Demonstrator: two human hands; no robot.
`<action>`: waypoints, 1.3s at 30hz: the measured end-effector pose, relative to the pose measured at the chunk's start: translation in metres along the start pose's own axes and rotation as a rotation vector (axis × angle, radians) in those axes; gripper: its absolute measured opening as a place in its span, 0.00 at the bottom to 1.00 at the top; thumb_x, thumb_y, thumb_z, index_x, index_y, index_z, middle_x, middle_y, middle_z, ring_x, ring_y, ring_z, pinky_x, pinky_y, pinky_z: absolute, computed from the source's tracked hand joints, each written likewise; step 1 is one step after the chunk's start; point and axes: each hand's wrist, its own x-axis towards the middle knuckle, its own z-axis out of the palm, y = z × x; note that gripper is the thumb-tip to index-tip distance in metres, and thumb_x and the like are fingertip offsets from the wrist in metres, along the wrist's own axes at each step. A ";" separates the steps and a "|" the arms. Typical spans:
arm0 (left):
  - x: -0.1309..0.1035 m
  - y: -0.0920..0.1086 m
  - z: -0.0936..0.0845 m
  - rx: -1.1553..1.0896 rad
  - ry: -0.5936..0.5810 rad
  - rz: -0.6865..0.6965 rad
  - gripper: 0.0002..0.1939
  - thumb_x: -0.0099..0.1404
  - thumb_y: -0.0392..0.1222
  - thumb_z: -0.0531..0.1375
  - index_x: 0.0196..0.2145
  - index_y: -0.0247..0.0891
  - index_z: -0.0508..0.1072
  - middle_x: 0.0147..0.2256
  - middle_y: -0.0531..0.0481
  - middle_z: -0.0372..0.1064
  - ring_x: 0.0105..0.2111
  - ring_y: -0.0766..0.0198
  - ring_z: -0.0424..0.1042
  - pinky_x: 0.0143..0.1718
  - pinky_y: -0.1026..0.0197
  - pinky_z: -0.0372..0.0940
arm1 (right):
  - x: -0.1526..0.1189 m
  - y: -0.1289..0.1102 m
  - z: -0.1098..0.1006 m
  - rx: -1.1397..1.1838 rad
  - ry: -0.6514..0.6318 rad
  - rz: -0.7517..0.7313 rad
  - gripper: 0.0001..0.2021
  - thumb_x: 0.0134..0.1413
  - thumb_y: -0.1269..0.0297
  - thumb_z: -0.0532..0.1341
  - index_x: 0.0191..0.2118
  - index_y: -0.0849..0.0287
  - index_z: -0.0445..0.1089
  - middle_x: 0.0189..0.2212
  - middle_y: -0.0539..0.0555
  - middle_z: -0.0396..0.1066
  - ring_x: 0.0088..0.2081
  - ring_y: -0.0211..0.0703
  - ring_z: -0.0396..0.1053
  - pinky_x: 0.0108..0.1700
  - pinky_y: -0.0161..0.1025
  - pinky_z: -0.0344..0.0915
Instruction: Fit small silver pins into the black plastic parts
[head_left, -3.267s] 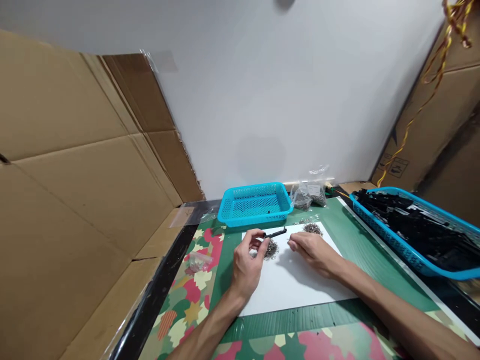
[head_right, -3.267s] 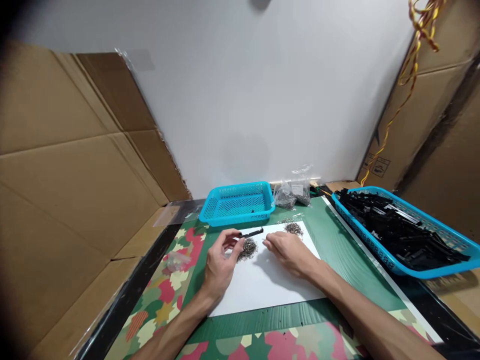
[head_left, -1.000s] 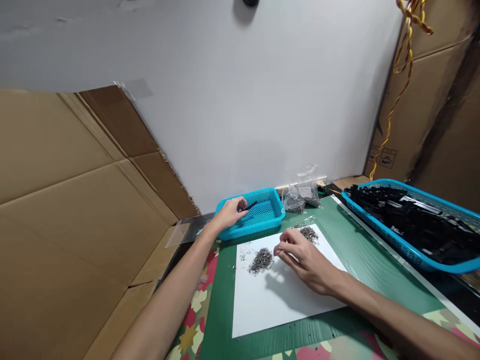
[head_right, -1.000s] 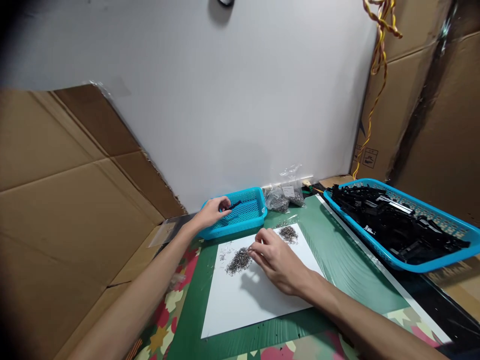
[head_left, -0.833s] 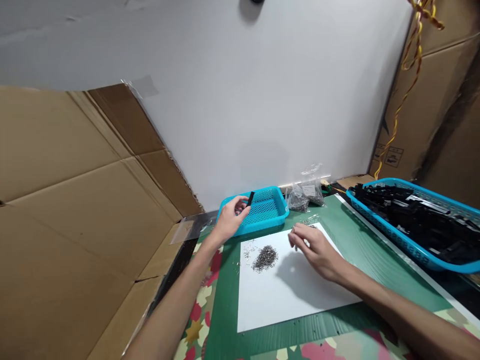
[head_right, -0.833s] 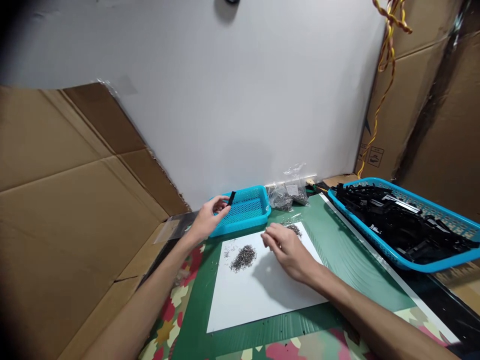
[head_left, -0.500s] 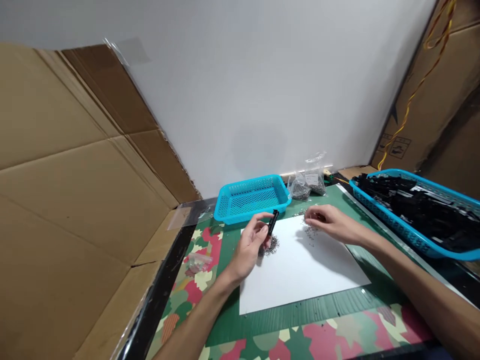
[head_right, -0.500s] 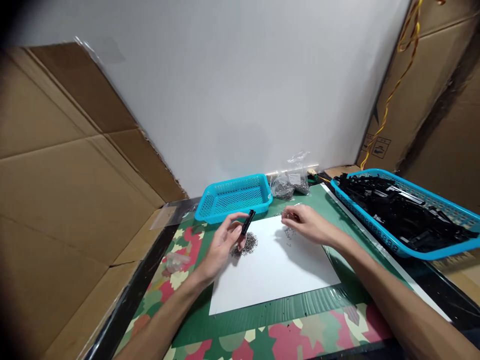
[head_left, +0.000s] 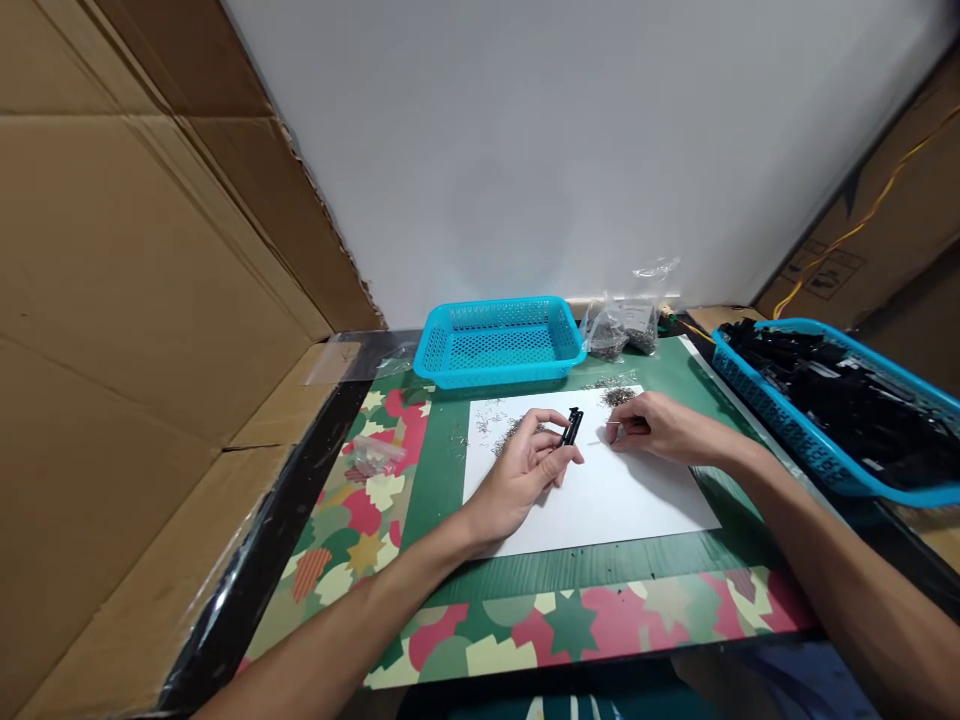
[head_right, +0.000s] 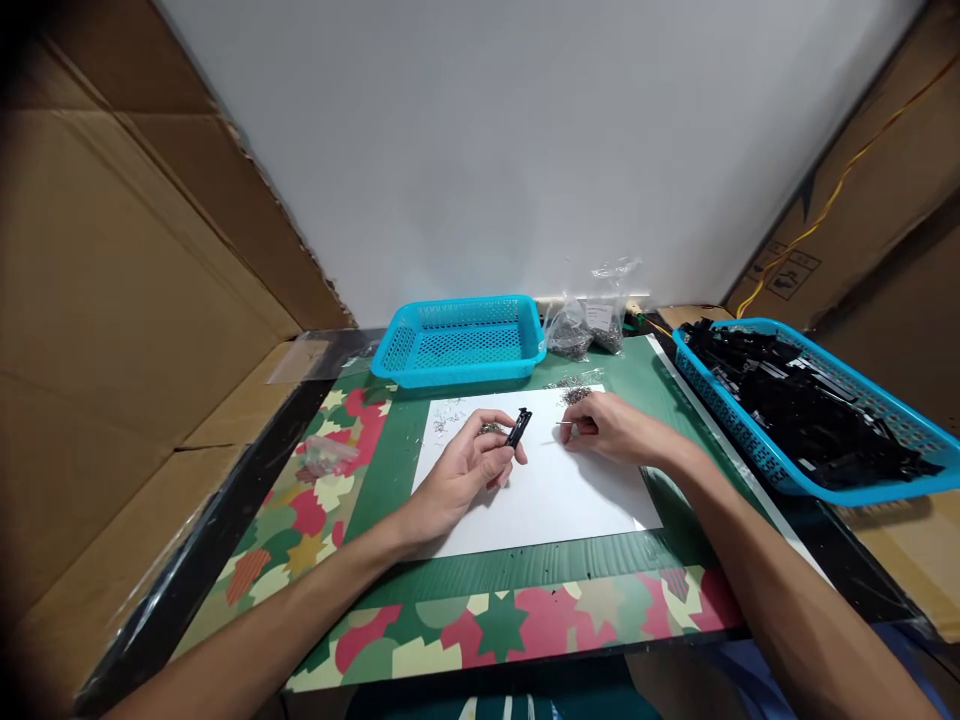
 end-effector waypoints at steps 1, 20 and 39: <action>0.000 -0.001 0.001 0.013 0.004 -0.012 0.25 0.74 0.53 0.64 0.58 0.38 0.60 0.42 0.48 0.71 0.31 0.70 0.65 0.35 0.64 0.60 | 0.000 -0.001 0.000 -0.005 0.001 0.000 0.08 0.60 0.64 0.64 0.38 0.60 0.79 0.23 0.47 0.60 0.26 0.36 0.52 0.30 0.37 0.50; -0.003 0.000 0.005 0.517 0.042 0.057 0.14 0.79 0.51 0.55 0.48 0.39 0.73 0.33 0.52 0.71 0.35 0.65 0.69 0.39 0.63 0.63 | -0.001 0.007 -0.003 0.030 0.037 -0.064 0.11 0.62 0.59 0.65 0.43 0.59 0.83 0.25 0.50 0.66 0.28 0.38 0.57 0.32 0.37 0.52; -0.001 -0.002 0.008 0.642 0.033 -0.020 0.23 0.78 0.52 0.55 0.62 0.37 0.72 0.34 0.51 0.77 0.35 0.61 0.71 0.40 0.60 0.59 | 0.004 -0.016 0.014 0.323 0.137 0.026 0.13 0.58 0.56 0.65 0.34 0.64 0.76 0.22 0.47 0.59 0.25 0.34 0.51 0.27 0.36 0.47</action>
